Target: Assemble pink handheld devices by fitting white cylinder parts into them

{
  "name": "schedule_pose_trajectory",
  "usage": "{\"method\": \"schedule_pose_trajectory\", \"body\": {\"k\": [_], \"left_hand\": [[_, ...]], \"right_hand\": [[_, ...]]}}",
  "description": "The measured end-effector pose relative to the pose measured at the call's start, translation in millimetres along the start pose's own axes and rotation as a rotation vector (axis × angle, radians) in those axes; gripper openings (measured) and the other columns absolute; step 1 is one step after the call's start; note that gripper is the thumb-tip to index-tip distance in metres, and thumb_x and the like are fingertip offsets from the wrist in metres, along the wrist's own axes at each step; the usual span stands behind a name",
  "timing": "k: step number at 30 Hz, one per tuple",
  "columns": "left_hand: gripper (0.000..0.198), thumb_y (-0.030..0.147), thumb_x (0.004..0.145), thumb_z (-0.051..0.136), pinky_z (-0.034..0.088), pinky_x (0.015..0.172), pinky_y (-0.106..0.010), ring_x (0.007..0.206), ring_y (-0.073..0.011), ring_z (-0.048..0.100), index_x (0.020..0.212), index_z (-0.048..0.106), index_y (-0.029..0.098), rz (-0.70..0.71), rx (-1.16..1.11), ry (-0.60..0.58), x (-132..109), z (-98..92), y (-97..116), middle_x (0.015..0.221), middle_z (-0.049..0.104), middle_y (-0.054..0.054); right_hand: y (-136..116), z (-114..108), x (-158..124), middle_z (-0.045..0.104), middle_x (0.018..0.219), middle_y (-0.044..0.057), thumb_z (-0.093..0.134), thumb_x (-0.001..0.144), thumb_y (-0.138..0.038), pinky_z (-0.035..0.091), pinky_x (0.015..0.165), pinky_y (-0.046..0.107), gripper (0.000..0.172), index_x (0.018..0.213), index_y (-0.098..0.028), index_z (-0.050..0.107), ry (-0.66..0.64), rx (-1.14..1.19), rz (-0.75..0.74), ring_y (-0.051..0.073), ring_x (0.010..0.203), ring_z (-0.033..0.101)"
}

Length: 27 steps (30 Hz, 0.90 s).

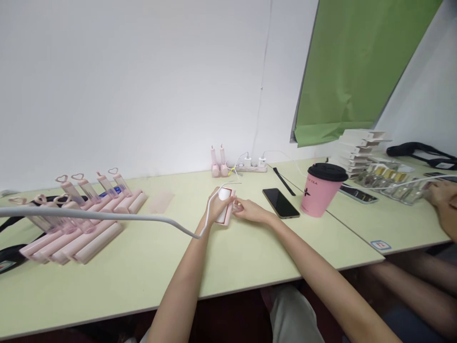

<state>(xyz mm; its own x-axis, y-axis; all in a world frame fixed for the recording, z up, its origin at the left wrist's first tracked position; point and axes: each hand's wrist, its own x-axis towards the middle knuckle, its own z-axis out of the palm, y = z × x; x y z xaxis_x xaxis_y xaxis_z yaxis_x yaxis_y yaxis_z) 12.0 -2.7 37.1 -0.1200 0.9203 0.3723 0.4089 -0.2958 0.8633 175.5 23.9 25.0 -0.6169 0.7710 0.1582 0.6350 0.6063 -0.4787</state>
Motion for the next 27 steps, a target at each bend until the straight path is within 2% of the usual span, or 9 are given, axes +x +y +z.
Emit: {"method": "schedule_pose_trajectory", "body": {"k": [5,10,14,17,20,22,24,25,27], "left_hand": [[0.03,0.043,0.065,0.064,0.037,0.069,-0.028,0.073,-0.0165,0.05,0.08,0.055,0.019,-0.036,-0.014,0.008,2.2,0.7,-6.6,0.077,0.056,-0.001],[0.036,0.047,0.064,0.064,0.039,0.073,-0.028,0.077,-0.0177,0.052,0.084,0.055,0.019,-0.06,-0.064,0.041,1.5,2.9,-9.1,0.081,0.057,-0.002],[0.046,0.057,0.08,0.038,0.041,0.078,-0.029,0.087,-0.0199,0.055,0.093,0.056,0.017,-0.07,-0.164,-0.004,9.6,1.1,-15.8,0.093,0.061,-0.007],[0.049,0.05,0.086,0.029,0.036,0.094,-0.037,0.112,-0.0251,0.048,0.109,0.053,0.014,-0.094,0.093,0.026,20.2,-21.4,-27.4,0.119,0.054,-0.014],[0.051,0.036,0.08,0.05,0.018,0.104,-0.051,0.133,-0.0322,0.019,0.124,0.044,0.013,-0.144,0.613,0.226,24.0,-65.6,-49.4,0.142,0.03,-0.017],[0.054,0.024,0.078,0.05,0.019,0.102,-0.054,0.135,-0.0335,0.011,0.129,0.038,0.011,-0.22,0.86,0.444,20.8,-95.4,-70.2,0.145,0.02,-0.019],[0.055,0.022,0.078,0.049,0.028,0.098,-0.053,0.131,-0.0357,0.022,0.13,0.037,0.006,-0.439,0.914,0.643,16.1,-115.1,-90.4,0.139,0.029,-0.025],[0.054,0.021,0.078,0.048,0.032,0.095,-0.05,0.125,-0.0355,0.032,0.129,0.037,0.007,-0.536,0.891,0.69,14.4,-119.6,-98.1,0.132,0.038,-0.025],[0.055,0.026,0.078,0.049,0.039,0.089,-0.046,0.115,-0.034,0.045,0.129,0.038,0.01,-0.573,0.864,0.72,13.3,-118.1,-105.6,0.124,0.046,-0.023]], "right_hand": [[-1.0,5.0,2.3,0.058,0.072,0.001,0.052,0.075,-0.04,0.025,0.056,0.023,0.022,0.079,-0.018,0.053,0.161,-0.239,0.044,0.014,0.065,0.05],[-6.5,9.8,1.4,0.063,0.073,0.005,0.046,0.083,-0.039,0.022,0.056,0.025,0.025,0.078,-0.018,0.058,0.181,-0.461,0.067,0.016,0.068,0.055],[-5.0,13.3,3.5,0.063,0.072,0.004,0.045,0.084,-0.037,0.022,0.055,0.025,0.025,0.075,-0.018,0.058,0.157,-0.446,0.041,0.015,0.065,0.055],[-1.8,15.1,5.1,0.063,0.073,0.003,0.045,0.085,-0.042,0.024,0.055,0.024,0.028,0.075,-0.019,0.058,0.121,-0.379,0.028,0.015,0.067,0.055],[-1.0,16.2,4.4,0.064,0.076,0.002,0.045,0.086,-0.043,0.025,0.056,0.024,0.027,0.081,-0.019,0.057,0.114,-0.367,-0.02,0.015,0.068,0.056],[-1.7,17.2,4.0,0.065,0.078,0.003,0.046,0.086,-0.041,0.026,0.057,0.024,0.024,0.086,-0.019,0.056,0.123,-0.39,-0.055,0.015,0.069,0.057],[-2.7,18.8,5.1,0.066,0.083,0.003,0.047,0.086,-0.042,0.028,0.058,0.024,0.025,0.092,-0.02,0.055,0.127,-0.41,-0.075,0.016,0.072,0.059],[-3.0,19.4,6.2,0.066,0.085,0.004,0.048,0.085,-0.044,0.029,0.059,0.024,0.027,0.094,-0.02,0.055,0.129,-0.422,-0.074,0.016,0.074,0.06],[-3.8,19.6,8.1,0.067,0.088,0.005,0.048,0.084,-0.05,0.032,0.061,0.025,0.033,0.097,-0.021,0.054,0.128,-0.462,-0.056,0.018,0.077,0.061]]}}
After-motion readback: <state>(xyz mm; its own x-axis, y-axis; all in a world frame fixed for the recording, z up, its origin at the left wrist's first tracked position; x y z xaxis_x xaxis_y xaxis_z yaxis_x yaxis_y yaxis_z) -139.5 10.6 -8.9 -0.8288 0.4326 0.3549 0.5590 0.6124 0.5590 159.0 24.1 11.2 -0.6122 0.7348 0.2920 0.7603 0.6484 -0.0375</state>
